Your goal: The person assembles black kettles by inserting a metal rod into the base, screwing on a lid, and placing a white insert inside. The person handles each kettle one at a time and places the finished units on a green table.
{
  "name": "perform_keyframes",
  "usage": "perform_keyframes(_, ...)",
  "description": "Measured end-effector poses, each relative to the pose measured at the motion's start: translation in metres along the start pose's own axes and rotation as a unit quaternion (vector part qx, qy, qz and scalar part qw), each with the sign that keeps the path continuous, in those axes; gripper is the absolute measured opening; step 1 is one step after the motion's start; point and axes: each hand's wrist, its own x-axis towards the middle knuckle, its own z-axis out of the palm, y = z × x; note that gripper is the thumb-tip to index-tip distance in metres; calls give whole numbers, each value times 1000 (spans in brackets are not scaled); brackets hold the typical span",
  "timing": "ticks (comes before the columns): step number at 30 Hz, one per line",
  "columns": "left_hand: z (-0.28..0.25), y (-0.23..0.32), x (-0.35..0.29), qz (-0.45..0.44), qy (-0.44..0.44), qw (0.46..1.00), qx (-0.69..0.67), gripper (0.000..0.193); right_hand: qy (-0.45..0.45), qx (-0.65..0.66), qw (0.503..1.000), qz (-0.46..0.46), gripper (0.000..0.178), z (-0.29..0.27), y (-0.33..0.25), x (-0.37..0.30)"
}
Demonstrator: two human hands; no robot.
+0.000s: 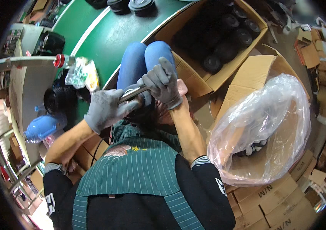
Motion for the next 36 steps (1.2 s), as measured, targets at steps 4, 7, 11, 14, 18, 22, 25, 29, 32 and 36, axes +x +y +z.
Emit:
perform_keyframes(4, -9, -19, -3, -21, -56, 993, -98, 32, 15, -16, 999, -23, 42, 1, 1, -32)
perform_keyframes(7, 0, -54, 3, 8, -40, 998, -36, 32, -9, -54, 995, -78, 38, 3, 0, -57)
perform_keyframes(11, -4, -68, 15, 129, -25, 987, -93, 35, -53, -56, 983, -165, 34, 11, -5, -76)
perform_keyframes(14, 6, -90, 42, 206, -9, 975, -85, 35, -138, 80, 966, -204, 34, 34, -13, -79)
perform_keyframes(18, 20, -106, 66, 296, 5, 950, -104, 39, -162, -3, 944, -288, 46, 65, -27, -84)
perform_keyframes(22, 30, -106, 97, 341, 16, 931, -131, 42, -106, -126, 936, -310, 55, 76, -32, -91)
perform_keyframes(25, 35, -103, 104, 339, 10, 928, -156, 49, -71, -121, 950, -280, 57, 73, -40, -90)
perform_keyframes(29, 18, -113, 101, 266, -49, 952, -146, 35, -127, -121, 955, -238, 58, 61, -51, -64)
perform_keyframes(32, 13, -113, 86, 216, 72, 957, -181, 41, -42, -135, 978, -155, 50, 56, -56, -59)
perform_keyframes(36, 19, -171, 56, -61, 111, 947, -296, 79, -61, -486, 871, -30, 104, 50, -64, -70)
